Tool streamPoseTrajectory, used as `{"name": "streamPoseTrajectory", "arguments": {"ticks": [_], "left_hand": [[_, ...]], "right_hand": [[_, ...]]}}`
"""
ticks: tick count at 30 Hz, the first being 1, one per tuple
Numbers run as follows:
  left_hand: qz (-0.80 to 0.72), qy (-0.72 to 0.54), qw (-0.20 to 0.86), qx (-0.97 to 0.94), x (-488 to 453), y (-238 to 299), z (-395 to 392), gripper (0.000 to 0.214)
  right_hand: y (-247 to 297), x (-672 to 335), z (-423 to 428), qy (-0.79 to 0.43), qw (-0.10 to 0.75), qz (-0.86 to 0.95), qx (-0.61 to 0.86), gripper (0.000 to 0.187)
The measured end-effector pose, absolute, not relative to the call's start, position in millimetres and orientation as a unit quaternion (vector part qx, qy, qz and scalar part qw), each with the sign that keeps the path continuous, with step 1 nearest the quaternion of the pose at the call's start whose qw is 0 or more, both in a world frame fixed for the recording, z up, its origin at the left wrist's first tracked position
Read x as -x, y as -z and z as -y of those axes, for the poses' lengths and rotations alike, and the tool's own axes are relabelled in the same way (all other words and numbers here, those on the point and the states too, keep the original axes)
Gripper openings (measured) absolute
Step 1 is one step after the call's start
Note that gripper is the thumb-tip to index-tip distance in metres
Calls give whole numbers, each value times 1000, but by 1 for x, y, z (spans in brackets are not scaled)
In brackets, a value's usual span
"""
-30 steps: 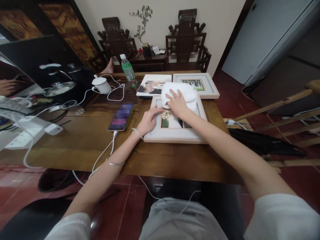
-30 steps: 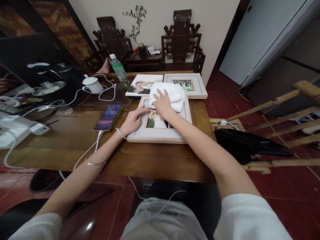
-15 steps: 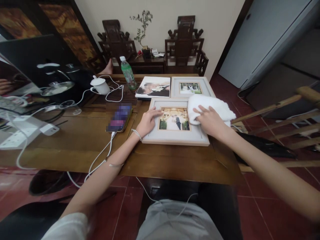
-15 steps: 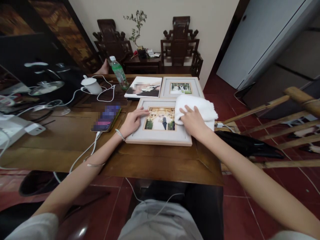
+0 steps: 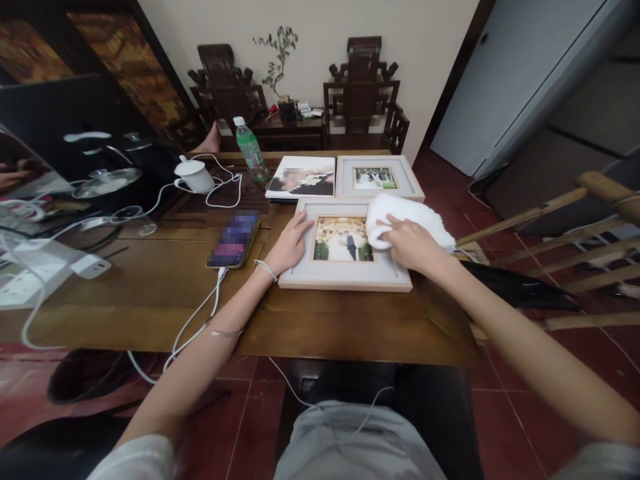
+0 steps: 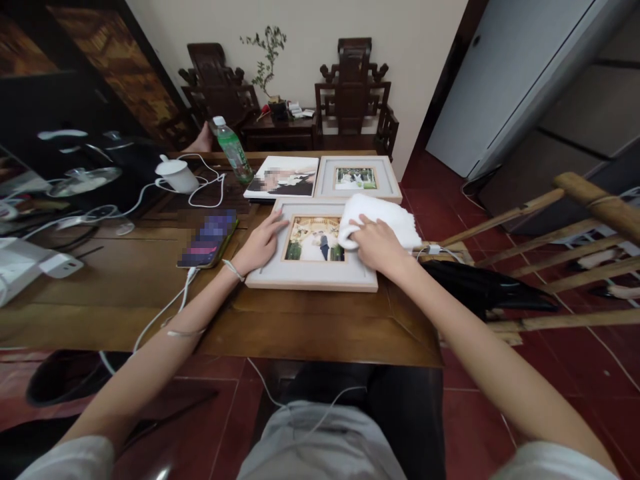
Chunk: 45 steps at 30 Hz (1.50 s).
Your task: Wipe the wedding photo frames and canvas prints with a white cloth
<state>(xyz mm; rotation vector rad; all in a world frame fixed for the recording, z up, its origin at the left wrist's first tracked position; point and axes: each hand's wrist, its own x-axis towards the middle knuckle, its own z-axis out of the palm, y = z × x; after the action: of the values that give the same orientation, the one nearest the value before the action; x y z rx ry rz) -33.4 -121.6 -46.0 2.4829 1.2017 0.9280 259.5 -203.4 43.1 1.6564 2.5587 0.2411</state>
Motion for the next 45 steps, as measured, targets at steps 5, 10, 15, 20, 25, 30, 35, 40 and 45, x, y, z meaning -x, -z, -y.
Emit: {"name": "streamPoseTrajectory", "arguments": {"ticks": [5,10,15,20,25,30,35,40,45], "left_hand": [[-429,-288,101,-850,35,52,119,47],[-439,-291,102,-844,32,52,119,47],[-446,-287,112,-840,30,49,120,46],[-432,-305,114,-841,30,47,120,44],[-420,-324,143,-836,31,44,122,51],[-418,-337,151,-830,31,43,124,53],[-418,-353,146,-824,30,46,123,52],[-425,-352,130,-824,27,46,125,51],[-423,-346,130,-827,29,46,125,54]], "right_hand": [[-29,-266,182,-107,12,-830,-547,53],[-50,-260,231,-45,80,-853,-514,47],[-82,-249,274,61,107,-867,-483,46],[-83,-238,240,82,96,-846,-517,50],[-66,-233,174,-156,6,-817,-555,51],[-41,-224,149,-177,62,-832,-523,44],[-32,-216,180,-138,91,-847,-505,38],[-62,-209,246,-16,132,-862,-489,37],[-78,-197,287,48,103,-876,-469,33]]}}
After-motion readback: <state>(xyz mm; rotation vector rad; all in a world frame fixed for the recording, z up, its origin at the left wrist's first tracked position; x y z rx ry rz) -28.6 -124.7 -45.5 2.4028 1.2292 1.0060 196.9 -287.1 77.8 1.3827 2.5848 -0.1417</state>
